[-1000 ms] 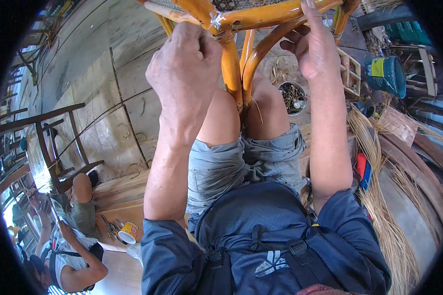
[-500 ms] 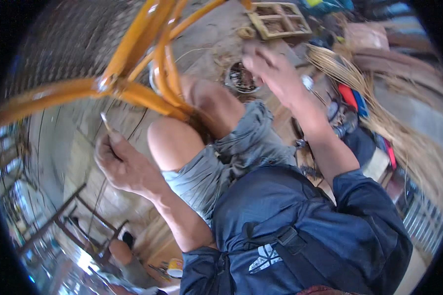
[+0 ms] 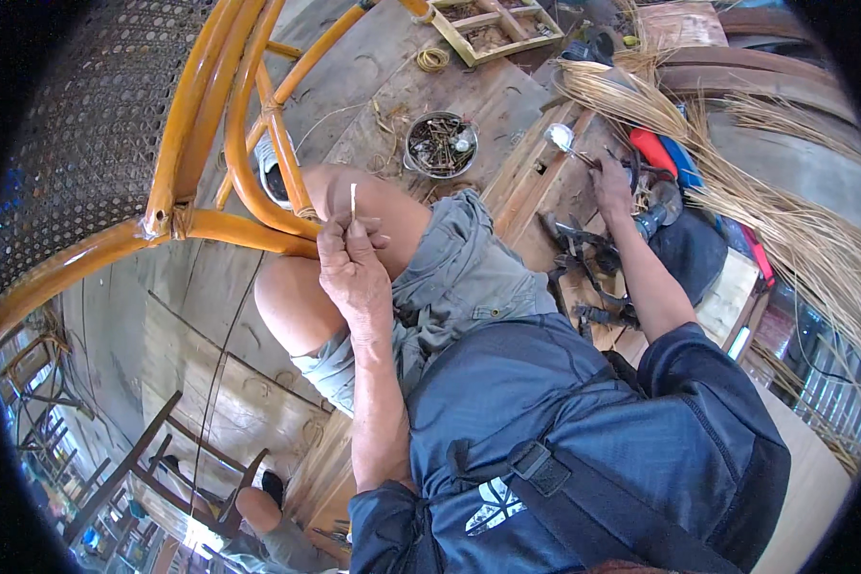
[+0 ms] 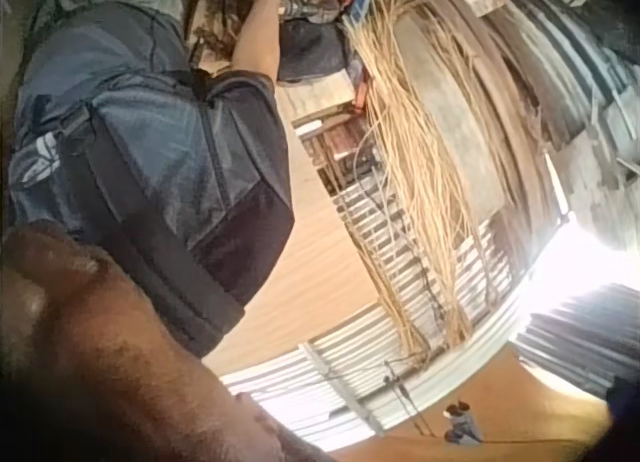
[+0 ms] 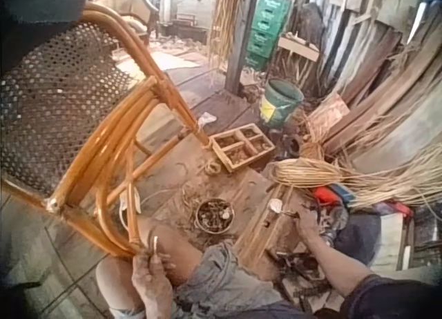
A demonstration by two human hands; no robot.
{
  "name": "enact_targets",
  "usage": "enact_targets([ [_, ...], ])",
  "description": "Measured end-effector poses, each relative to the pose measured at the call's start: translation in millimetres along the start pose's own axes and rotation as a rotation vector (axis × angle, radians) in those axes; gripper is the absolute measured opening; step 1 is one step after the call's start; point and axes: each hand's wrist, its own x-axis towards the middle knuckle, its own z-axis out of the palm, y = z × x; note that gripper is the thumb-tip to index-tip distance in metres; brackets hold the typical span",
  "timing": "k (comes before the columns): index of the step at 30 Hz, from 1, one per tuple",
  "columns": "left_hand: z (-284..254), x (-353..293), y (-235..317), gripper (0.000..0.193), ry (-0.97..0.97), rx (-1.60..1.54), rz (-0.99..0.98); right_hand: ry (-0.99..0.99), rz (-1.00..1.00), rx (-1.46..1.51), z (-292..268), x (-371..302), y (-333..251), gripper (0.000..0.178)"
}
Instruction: The person sits on the floor and repairs a joint on a yellow rattan chair. They use a small stick to apply a white substance into the joint and then use a hammer to tap the area.
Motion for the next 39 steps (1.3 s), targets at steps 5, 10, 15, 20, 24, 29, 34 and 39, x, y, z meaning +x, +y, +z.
enact_targets([
  [5, -3, 7, -15, 0.017, 0.008, -0.035, 0.003, -0.132, 0.000, -0.021, -21, 3, -18, 0.024],
  [10, 1, 9, -5, 0.016, 0.011, -0.046, -0.043, -0.135, -0.077, -0.047, -7, 9, 8, 0.020],
  [15, -2, 11, -10, 0.016, 0.008, -0.092, -0.050, -0.139, -0.162, -0.076, -5, 14, 19, 0.021],
  [20, -2, 11, -5, 0.017, 0.005, -0.192, -0.068, -0.059, -0.071, 0.111, -35, -1, -18, 0.027],
  [24, -6, 13, -7, 0.015, 0.029, -0.174, -0.076, -0.045, -0.116, 0.339, -37, 14, -21, 0.028],
  [29, -6, 14, -6, 0.012, 0.040, -0.208, -0.104, -0.254, 0.136, 1.050, -56, 22, -47, 0.027],
  [34, -7, 16, -7, 0.011, 0.047, -0.182, -0.066, -0.140, 0.134, 0.924, -68, 30, -68, 0.025],
  [39, -5, 16, -5, 0.011, 0.046, -0.205, -0.091, 0.076, 0.032, 0.541, -26, 47, -40, 0.023],
])
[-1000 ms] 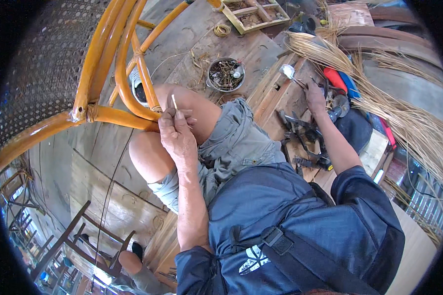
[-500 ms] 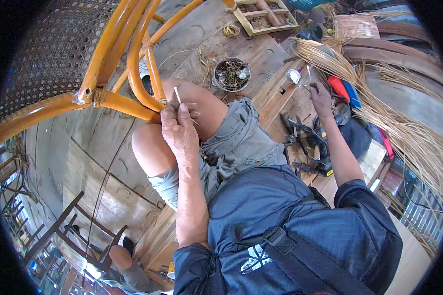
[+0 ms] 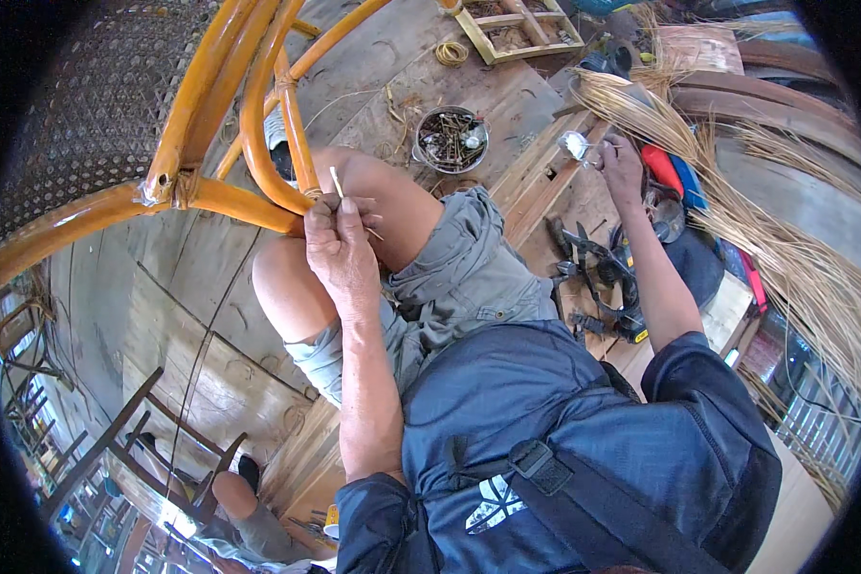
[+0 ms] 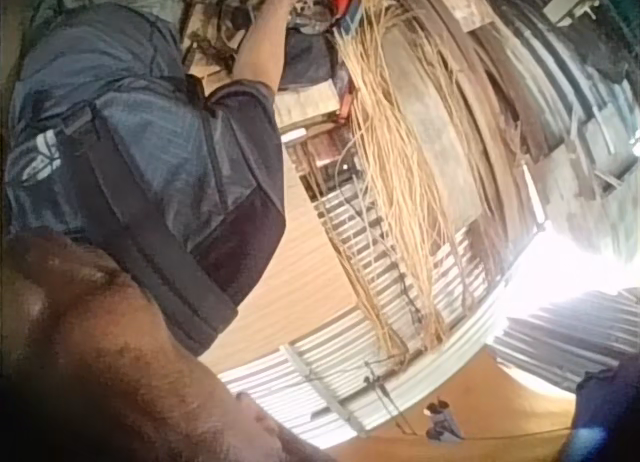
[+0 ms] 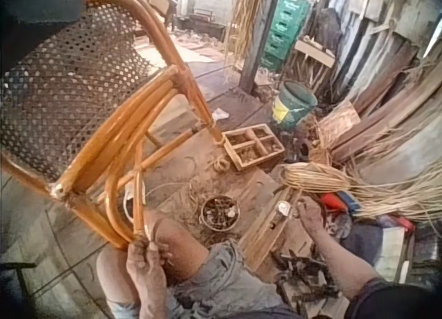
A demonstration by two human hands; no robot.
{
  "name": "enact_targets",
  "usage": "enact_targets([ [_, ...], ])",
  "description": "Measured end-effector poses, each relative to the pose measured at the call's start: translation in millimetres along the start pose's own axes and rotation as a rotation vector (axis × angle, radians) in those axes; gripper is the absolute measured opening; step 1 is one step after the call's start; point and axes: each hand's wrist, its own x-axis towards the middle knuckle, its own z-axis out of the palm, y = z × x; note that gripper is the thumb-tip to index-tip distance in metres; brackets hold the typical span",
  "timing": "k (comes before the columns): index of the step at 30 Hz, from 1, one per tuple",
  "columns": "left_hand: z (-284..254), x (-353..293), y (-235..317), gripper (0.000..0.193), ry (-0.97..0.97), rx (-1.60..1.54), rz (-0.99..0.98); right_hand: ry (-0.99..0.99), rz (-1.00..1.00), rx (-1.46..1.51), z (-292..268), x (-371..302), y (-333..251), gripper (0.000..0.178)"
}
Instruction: The person sits on the floor and repairs a joint on a yellow rattan chair. They use a small stick to apply a white substance into the joint and then use a hammer to tap the area.
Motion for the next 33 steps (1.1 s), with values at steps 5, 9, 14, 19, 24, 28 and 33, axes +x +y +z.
enact_targets([
  [5, -3, 0, -3, 0.011, 0.015, -0.033, -0.018, -0.085, -0.076, -0.078, 5, -4, -13, 0.023],
  [9, 0, 2, -2, 0.011, -0.006, -0.028, 0.007, -0.113, -0.245, -0.295, 14, 1, 42, 0.024],
  [14, -6, 3, -6, 0.013, -0.005, 0.012, 0.025, -0.302, 0.360, 0.262, -1, 3, -6, 0.022],
  [19, -3, 3, -9, 0.013, -0.016, -0.026, 0.027, -0.141, 0.585, 0.736, -12, -1, 23, 0.017],
  [24, -1, 4, -10, 0.014, -0.026, -0.001, 0.023, -0.025, 0.677, 0.990, -22, -2, 47, 0.015],
  [28, 2, 3, -11, 0.014, -0.005, -0.075, -0.045, -0.024, 0.673, 0.899, -24, -4, 47, 0.015],
  [33, -3, 5, -3, 0.025, 0.015, 0.030, -0.078, -0.112, 0.647, 0.939, -28, -5, 57, 0.017],
])
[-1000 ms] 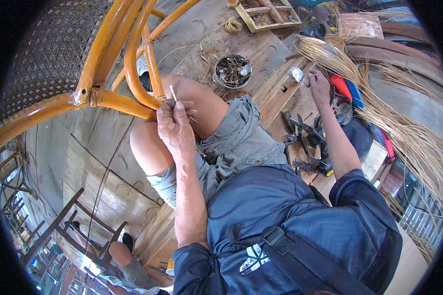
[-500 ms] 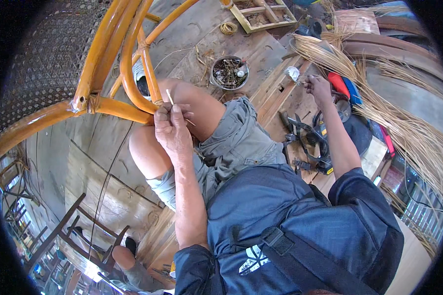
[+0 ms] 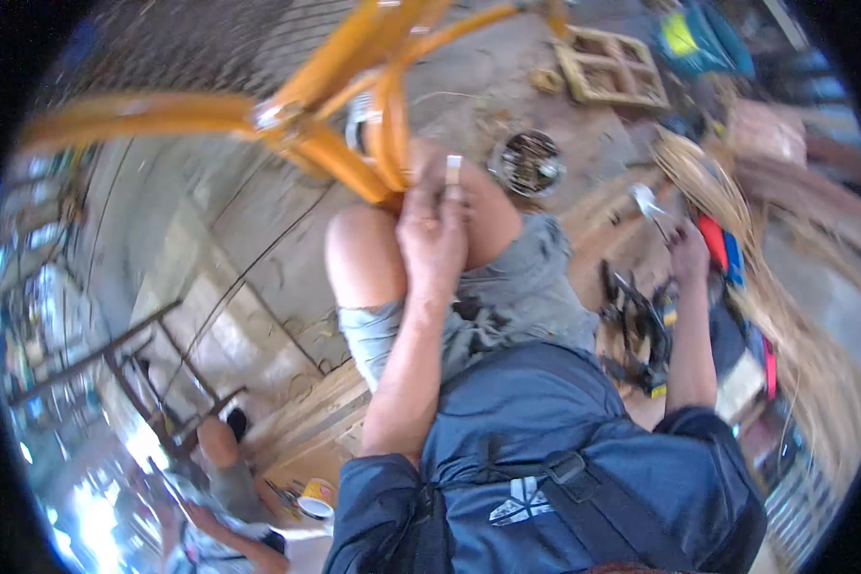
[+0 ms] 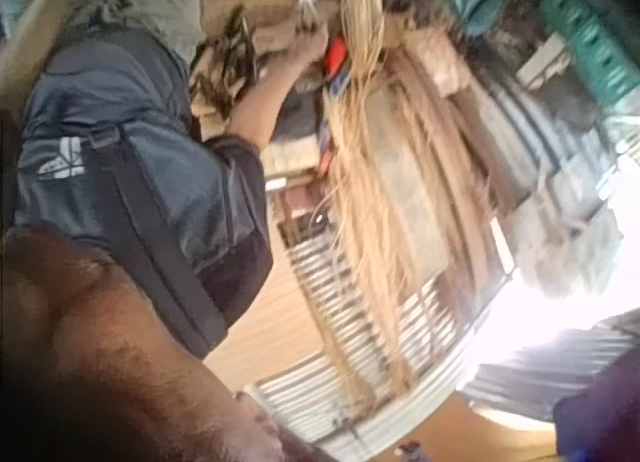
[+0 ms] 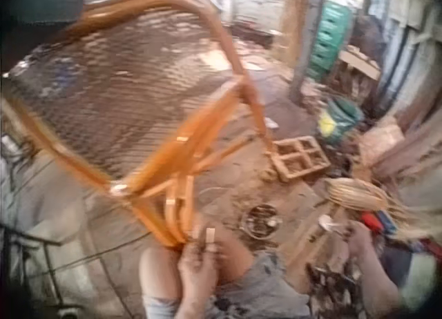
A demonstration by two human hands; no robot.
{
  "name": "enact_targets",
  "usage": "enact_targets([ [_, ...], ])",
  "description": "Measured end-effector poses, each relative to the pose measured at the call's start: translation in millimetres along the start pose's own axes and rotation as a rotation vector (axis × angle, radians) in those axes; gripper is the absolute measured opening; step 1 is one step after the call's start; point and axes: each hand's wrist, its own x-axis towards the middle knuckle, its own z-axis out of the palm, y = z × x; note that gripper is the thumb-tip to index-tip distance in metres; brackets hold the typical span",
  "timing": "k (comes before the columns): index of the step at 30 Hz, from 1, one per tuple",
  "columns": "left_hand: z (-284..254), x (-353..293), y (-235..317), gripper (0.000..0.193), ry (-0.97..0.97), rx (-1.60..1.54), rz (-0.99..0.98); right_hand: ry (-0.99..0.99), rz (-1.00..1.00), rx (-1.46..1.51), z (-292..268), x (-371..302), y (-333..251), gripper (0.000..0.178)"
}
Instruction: The person sits on the floor and repairs a joint on a yellow rattan chair. They use a small stick to apply a white substance into the joint and then use a hammer to tap the area.
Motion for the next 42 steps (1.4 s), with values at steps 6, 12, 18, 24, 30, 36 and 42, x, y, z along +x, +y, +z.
enact_targets([
  [6, 0, -1, -16, 0.014, -0.048, 0.108, 0.056, -0.437, -0.179, 0.084, 115, -58, -111, 0.019],
  [12, -2, -4, -8, 0.016, -0.120, 0.074, 0.053, -0.913, -0.252, 0.025, 313, -162, -187, 0.023],
  [18, -2, -2, -6, 0.017, -0.125, 0.022, 0.066, -1.192, -0.339, -0.296, 446, -220, -194, 0.023],
  [24, -11, 1, 0, 0.017, -0.168, -0.036, -0.016, -1.237, -0.440, -0.575, 494, -237, -185, 0.028],
  [30, -11, 2, -1, 0.017, -0.139, -0.034, 0.054, -1.212, -0.454, -0.716, 504, -238, -185, 0.027],
  [36, -14, 3, 3, 0.016, -0.172, -0.077, -0.025, -1.128, -0.533, -0.683, 511, -234, -178, 0.025],
  [42, -17, 3, 9, 0.017, -0.175, -0.072, -0.034, -1.041, -0.674, -0.782, 521, -261, -178, 0.025],
])
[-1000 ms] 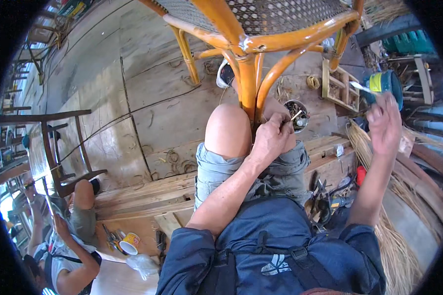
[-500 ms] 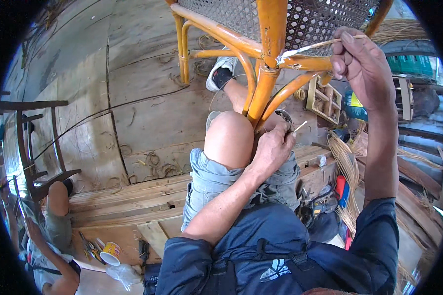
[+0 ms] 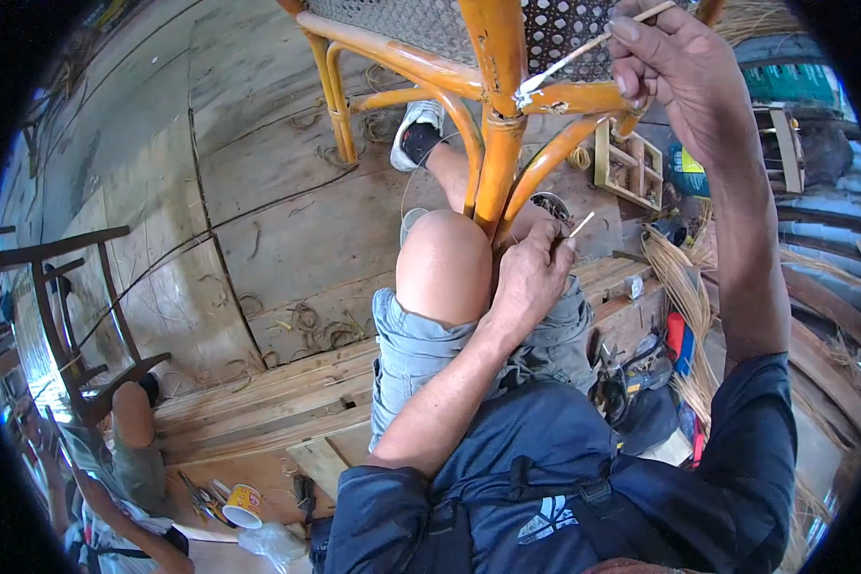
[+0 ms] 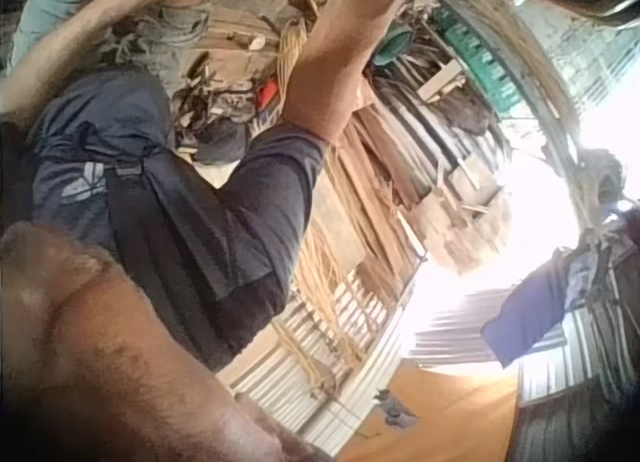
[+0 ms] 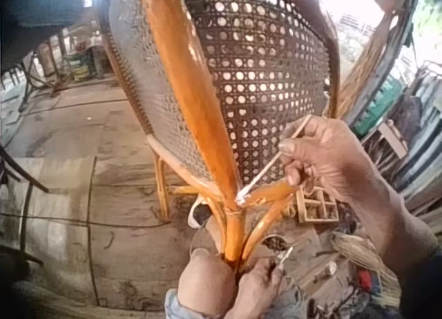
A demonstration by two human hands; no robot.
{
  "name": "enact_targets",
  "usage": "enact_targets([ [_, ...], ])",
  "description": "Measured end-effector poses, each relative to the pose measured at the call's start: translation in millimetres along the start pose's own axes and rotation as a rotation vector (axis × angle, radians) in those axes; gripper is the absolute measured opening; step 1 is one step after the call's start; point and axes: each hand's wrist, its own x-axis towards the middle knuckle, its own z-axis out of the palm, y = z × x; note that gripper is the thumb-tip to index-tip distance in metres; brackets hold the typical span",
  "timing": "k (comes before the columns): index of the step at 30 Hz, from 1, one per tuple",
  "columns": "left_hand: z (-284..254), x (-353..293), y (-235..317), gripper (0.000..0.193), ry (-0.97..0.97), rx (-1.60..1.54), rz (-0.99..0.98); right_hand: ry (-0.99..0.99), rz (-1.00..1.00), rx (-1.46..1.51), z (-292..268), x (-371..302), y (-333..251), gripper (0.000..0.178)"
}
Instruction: The person sits on the floor and repairs a joint on a yellow rattan chair. They use a small stick to apply a white substance into the joint and then use a hammer to tap the area.
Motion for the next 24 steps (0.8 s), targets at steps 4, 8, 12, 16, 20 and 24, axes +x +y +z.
enact_targets([
  [4, -3, -1, 3, 0.017, -0.021, 0.008, -0.013, 0.064, -0.028, 0.218, 6, -2, 4, 0.014],
  [8, -2, 0, 3, 0.017, -0.038, 0.011, -0.035, 0.046, -0.019, 0.079, 6, -6, -8, 0.016],
  [12, 2, 0, -5, 0.016, 0.021, -0.023, 0.026, 0.025, -0.116, 0.064, 8, -4, -3, 0.018],
  [16, 4, 1, -11, 0.016, 0.039, -0.044, 0.094, 0.035, -0.173, 0.054, 8, -4, 0, 0.017],
  [20, 2, 1, -10, 0.016, 0.055, -0.042, 0.079, 0.059, -0.193, 0.015, 15, -3, -1, 0.015],
  [24, -2, 1, -11, 0.016, 0.074, -0.031, 0.076, -0.039, -0.232, 0.051, 14, 1, -3, 0.012],
])
